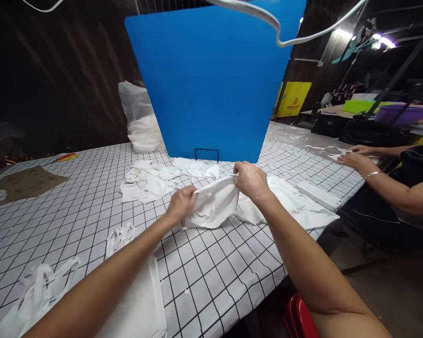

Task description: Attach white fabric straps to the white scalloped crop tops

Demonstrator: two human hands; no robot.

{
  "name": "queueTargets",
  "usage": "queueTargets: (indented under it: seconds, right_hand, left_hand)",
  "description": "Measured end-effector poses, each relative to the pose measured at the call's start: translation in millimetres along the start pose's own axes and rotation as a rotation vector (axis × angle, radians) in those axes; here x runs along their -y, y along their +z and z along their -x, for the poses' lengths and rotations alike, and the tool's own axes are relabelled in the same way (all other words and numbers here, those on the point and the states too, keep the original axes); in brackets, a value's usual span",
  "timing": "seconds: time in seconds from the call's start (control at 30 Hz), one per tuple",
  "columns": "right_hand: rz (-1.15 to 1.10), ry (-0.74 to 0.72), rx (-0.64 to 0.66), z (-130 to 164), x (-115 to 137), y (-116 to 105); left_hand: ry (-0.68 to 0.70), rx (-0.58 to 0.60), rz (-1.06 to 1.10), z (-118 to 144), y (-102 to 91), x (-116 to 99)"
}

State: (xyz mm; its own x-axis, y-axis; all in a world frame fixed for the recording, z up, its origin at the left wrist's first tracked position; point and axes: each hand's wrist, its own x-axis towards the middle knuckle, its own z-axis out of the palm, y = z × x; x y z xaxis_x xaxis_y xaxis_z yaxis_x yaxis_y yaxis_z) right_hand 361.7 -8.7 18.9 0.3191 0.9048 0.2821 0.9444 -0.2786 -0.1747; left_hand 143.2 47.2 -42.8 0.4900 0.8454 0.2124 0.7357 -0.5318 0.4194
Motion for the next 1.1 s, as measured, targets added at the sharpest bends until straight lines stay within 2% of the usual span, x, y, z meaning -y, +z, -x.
queueTargets:
  seconds: [0.17,0.23,0.3,0.4,0.57,0.67,0.77,0.87,0.97,1.03,1.1]
  right_hand:
    - [0.176,0.112,0.101,-7.7,-23.9,22.1]
    - [0.181,0.134,0.159,-9.5,-26.8,31.7]
    - [0.161,0.125,0.213,-8.8,-27.8,37.2]
    - [0.120,0.084,0.300,2.5,-29.7,41.2]
    - [0.033,-0.055,0.389,52.9,-34.0,57.4]
    - [-0.124,-0.182,0.409,80.5,-35.5,69.0]
    - [-0.377,-0.222,0.421,93.4,-44.2,73.4]
    - [-0.508,-0.127,0.367,103.2,-65.6,73.3]
    - [-0.347,0.023,0.227,121.1,-87.5,75.1]
    - [-0.255,0.035,0.094,135.8,-89.3,77.6]
    - [-0.241,-0.048,-0.019,148.7,-75.4,80.2]
  left_hand:
    - [-0.121,-0.227,0.117,0.3,-65.7,25.1]
    - [-0.177,-0.265,0.186,6.6,-83.0,30.7]
    - [-0.245,-0.238,0.197,15.6,-91.3,37.1]
    - [-0.331,-0.082,0.126,35.1,-86.8,52.2]
    - [-0.381,0.143,0.062,79.0,-50.0,76.1]
    - [-0.418,0.236,0.059,96.3,-29.1,75.5]
    - [-0.408,0.271,-0.032,101.4,-20.9,68.6]
    - [-0.389,0.283,-0.077,103.8,-25.3,63.7]
    - [-0.366,0.269,-0.082,111.6,-31.5,61.6]
    - [-0.355,0.274,-0.071,118.5,-30.5,60.1]
    - [-0.356,0.311,-0.056,123.8,-25.0,57.8]
